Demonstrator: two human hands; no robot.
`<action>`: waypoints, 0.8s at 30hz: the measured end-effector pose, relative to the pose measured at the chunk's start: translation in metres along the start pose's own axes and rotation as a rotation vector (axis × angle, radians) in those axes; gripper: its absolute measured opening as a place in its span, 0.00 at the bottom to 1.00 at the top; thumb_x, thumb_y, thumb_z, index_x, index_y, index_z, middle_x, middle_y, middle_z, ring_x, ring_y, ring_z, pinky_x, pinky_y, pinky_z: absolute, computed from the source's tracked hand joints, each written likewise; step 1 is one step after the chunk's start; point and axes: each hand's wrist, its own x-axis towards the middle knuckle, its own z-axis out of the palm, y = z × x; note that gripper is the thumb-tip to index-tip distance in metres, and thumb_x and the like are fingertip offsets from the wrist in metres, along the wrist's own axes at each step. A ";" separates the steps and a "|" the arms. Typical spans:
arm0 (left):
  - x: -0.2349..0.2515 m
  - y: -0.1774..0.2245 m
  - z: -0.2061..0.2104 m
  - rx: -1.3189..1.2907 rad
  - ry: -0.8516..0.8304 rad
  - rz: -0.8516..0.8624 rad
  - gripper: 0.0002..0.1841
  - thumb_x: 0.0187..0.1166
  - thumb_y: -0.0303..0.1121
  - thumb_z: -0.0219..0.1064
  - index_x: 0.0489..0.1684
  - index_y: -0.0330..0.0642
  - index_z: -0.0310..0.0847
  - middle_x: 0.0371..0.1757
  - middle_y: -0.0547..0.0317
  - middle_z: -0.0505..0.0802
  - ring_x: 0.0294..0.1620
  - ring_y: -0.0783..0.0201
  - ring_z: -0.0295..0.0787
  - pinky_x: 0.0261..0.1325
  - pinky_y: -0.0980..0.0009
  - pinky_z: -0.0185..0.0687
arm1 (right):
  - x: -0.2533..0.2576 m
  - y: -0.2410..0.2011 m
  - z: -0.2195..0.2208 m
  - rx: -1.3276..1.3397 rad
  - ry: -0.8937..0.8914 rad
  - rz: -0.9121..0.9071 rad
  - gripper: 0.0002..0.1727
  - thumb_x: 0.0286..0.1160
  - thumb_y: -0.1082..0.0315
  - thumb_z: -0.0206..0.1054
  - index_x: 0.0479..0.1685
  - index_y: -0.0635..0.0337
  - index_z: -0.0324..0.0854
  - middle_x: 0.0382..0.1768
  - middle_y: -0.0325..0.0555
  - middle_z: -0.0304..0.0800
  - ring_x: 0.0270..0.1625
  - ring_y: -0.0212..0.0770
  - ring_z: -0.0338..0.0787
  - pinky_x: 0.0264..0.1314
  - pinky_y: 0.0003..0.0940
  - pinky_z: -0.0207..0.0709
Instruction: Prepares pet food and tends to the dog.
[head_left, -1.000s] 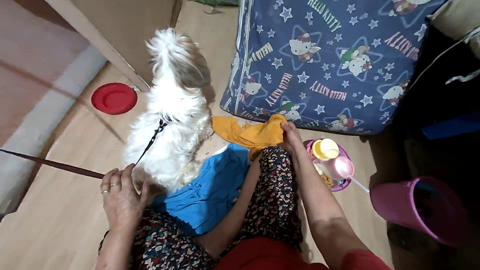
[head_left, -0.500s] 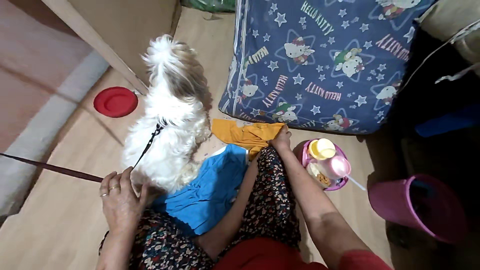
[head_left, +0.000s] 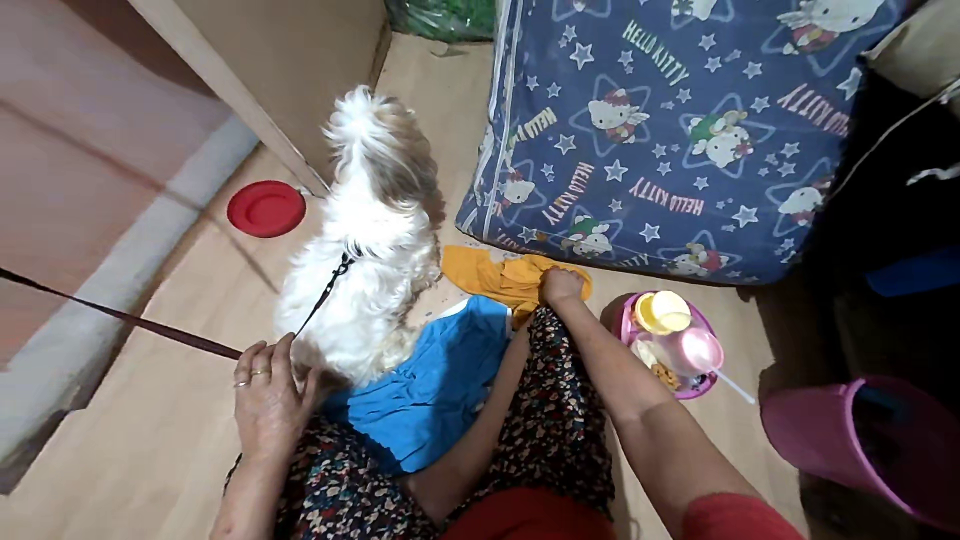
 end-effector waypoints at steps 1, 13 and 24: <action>0.000 -0.001 0.001 -0.004 0.006 -0.001 0.32 0.72 0.36 0.65 0.75 0.23 0.72 0.68 0.17 0.81 0.76 0.13 0.67 0.75 0.28 0.63 | 0.001 0.002 0.000 0.064 0.026 -0.006 0.21 0.80 0.67 0.65 0.66 0.73 0.80 0.67 0.73 0.83 0.76 0.72 0.77 0.75 0.70 0.66; 0.001 -0.006 0.006 -0.012 0.024 -0.004 0.31 0.75 0.38 0.64 0.74 0.22 0.73 0.69 0.15 0.80 0.76 0.12 0.66 0.75 0.27 0.62 | -0.002 0.030 -0.008 2.207 0.117 -0.136 0.14 0.94 0.63 0.41 0.55 0.54 0.73 0.38 0.37 0.87 0.40 0.31 0.89 0.46 0.29 0.86; -0.003 -0.006 0.007 0.008 0.027 -0.064 0.32 0.73 0.38 0.65 0.74 0.23 0.73 0.70 0.14 0.77 0.77 0.12 0.64 0.76 0.28 0.61 | -0.007 0.036 0.011 2.579 -0.077 -0.017 0.24 0.91 0.52 0.35 0.56 0.51 0.75 0.47 0.45 0.89 0.52 0.43 0.91 0.54 0.45 0.86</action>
